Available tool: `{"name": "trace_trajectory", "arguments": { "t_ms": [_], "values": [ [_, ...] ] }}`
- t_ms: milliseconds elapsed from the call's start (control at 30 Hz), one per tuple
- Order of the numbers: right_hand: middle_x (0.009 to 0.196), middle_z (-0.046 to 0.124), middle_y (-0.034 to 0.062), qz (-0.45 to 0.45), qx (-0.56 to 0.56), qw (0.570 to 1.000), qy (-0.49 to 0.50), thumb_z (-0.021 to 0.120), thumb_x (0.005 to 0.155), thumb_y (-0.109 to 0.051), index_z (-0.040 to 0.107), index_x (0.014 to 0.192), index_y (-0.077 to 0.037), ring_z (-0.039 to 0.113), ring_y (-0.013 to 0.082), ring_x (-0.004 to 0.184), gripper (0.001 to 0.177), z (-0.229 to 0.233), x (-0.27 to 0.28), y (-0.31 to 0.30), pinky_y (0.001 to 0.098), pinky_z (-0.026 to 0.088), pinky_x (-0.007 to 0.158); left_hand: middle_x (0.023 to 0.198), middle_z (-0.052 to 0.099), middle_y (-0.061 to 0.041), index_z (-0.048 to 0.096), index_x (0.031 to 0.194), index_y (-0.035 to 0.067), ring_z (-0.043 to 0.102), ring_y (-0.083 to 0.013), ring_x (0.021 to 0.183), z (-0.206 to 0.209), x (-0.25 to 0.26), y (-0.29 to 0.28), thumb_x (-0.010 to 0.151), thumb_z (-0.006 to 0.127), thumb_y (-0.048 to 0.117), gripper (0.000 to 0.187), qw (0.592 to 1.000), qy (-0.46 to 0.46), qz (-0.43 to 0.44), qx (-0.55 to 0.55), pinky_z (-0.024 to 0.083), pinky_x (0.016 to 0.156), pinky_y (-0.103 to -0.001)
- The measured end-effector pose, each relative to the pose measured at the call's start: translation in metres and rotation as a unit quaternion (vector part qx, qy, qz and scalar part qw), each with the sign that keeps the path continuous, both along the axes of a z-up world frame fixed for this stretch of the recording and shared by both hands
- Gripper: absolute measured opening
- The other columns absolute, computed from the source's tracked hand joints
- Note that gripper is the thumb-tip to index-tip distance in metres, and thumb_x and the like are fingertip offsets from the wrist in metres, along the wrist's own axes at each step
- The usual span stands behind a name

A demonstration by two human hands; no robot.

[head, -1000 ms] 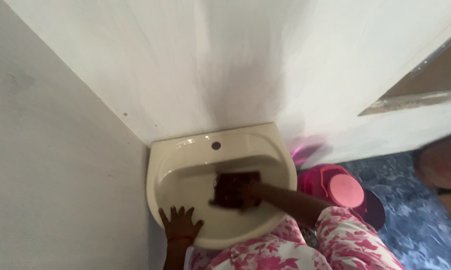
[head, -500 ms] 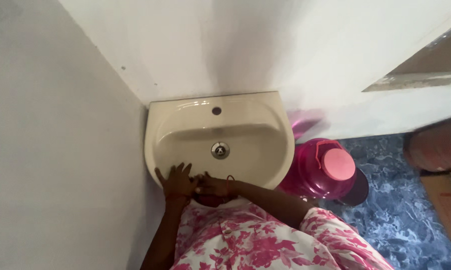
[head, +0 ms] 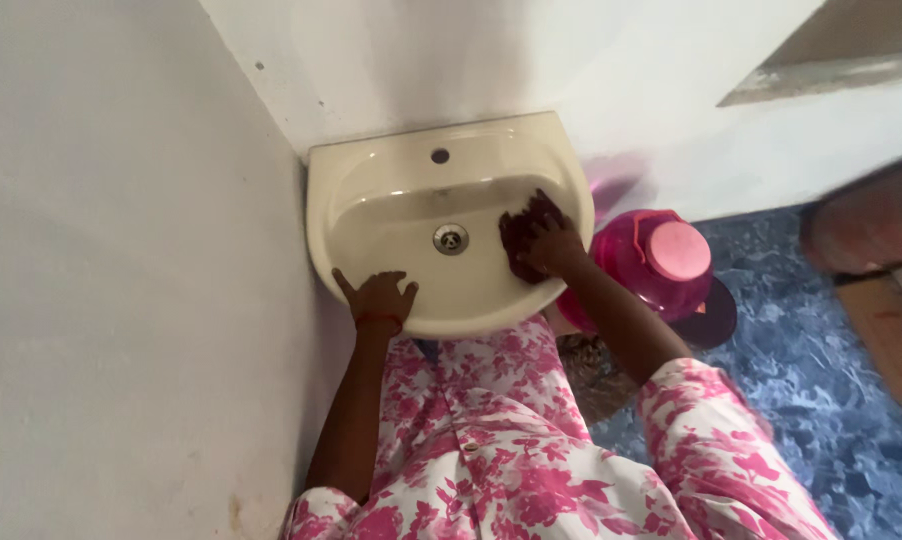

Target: The person wipes the interior and rim of a wall-mounted sink using a dark cloth. The person repeatedly scrubs the basin, drain area, and edges, moving the cloth around the sink surface throughout the clip.

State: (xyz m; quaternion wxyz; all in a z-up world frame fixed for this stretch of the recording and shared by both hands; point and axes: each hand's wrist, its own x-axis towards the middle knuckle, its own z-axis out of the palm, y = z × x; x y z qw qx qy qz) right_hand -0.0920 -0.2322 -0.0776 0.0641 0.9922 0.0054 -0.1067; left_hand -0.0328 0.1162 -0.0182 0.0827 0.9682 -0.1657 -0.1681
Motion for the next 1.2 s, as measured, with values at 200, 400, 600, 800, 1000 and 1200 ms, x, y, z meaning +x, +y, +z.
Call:
{"name": "trace_trajectory", "arguments": {
  "t_ms": [200, 400, 600, 800, 1000, 1200],
  "values": [
    [0.142, 0.062, 0.0009, 0.036, 0.227, 0.953, 0.195, 0.039, 0.095, -0.057, 0.061, 0.142, -0.037, 0.057, 0.0298, 0.130, 0.056, 0.011, -0.020, 0.087, 0.0508, 0.043, 0.111, 0.106, 0.077, -0.007, 0.077, 0.116, 0.024, 0.070, -0.0266, 0.105, 0.005, -0.008, 0.004, 0.098, 0.049, 0.054, 0.045, 0.996, -0.044, 0.003, -0.081, 0.000, 0.128, -0.059],
    [0.134, 0.064, 0.0164, 0.012, 0.278, 0.960, 0.024, 0.046, 0.100, -0.054, 0.058, 0.140, -0.014, 0.063, 0.0359, 0.118, 0.058, 0.078, -0.042, 0.225, 0.0548, 0.044, 0.104, 0.089, 0.076, -0.012, 0.079, 0.096, 0.013, 0.071, -0.0312, 0.087, -0.007, -0.010, 0.021, 0.104, 0.046, 0.053, 0.053, 0.970, -0.101, -0.046, -0.216, 0.018, 0.126, -0.053],
    [0.126, 0.071, 0.0119, -0.018, 0.240, 0.970, -0.016, 0.048, 0.097, -0.054, 0.066, 0.133, -0.028, 0.068, 0.0344, 0.111, 0.048, 0.101, -0.064, 0.206, 0.0524, 0.050, 0.099, 0.087, 0.076, -0.010, 0.080, 0.092, 0.014, 0.070, -0.0312, 0.083, -0.024, -0.006, 0.022, 0.100, 0.052, 0.046, 0.044, 0.963, -0.158, -0.082, -0.203, 0.027, 0.118, -0.055],
    [0.121, 0.074, 0.0037, 0.040, 0.215, 0.966, -0.139, 0.056, 0.085, -0.043, 0.076, 0.120, -0.033, 0.059, 0.0328, 0.121, 0.041, 0.085, -0.082, 0.093, 0.0583, 0.040, 0.108, 0.085, 0.076, -0.006, 0.079, 0.086, 0.015, 0.070, -0.0296, 0.084, -0.027, -0.010, 0.023, 0.097, 0.059, 0.041, 0.035, 0.949, -0.203, -0.082, -0.228, 0.037, 0.111, -0.052],
    [0.120, 0.072, 0.0077, -0.118, 0.121, 0.973, -0.159, 0.058, 0.088, -0.049, 0.079, 0.106, -0.019, 0.056, 0.0290, 0.127, 0.041, 0.036, -0.071, 0.021, 0.0605, 0.029, 0.117, 0.084, 0.075, -0.004, 0.078, 0.087, 0.014, 0.068, -0.0276, 0.079, -0.026, -0.016, 0.026, 0.097, 0.064, 0.034, 0.026, 0.925, -0.217, -0.065, -0.306, 0.044, 0.103, -0.048],
    [0.099, 0.081, 0.0044, -0.042, 0.292, 0.954, -0.050, 0.048, 0.089, -0.047, 0.076, 0.118, -0.027, 0.072, 0.0252, 0.103, 0.045, 0.102, -0.082, 0.105, 0.0428, 0.039, 0.113, 0.085, 0.075, -0.002, 0.076, 0.086, 0.015, 0.068, -0.0261, 0.082, -0.026, -0.022, 0.025, 0.096, 0.066, 0.030, 0.021, 0.884, -0.304, -0.045, -0.353, 0.045, 0.096, -0.046]
  ]
}}
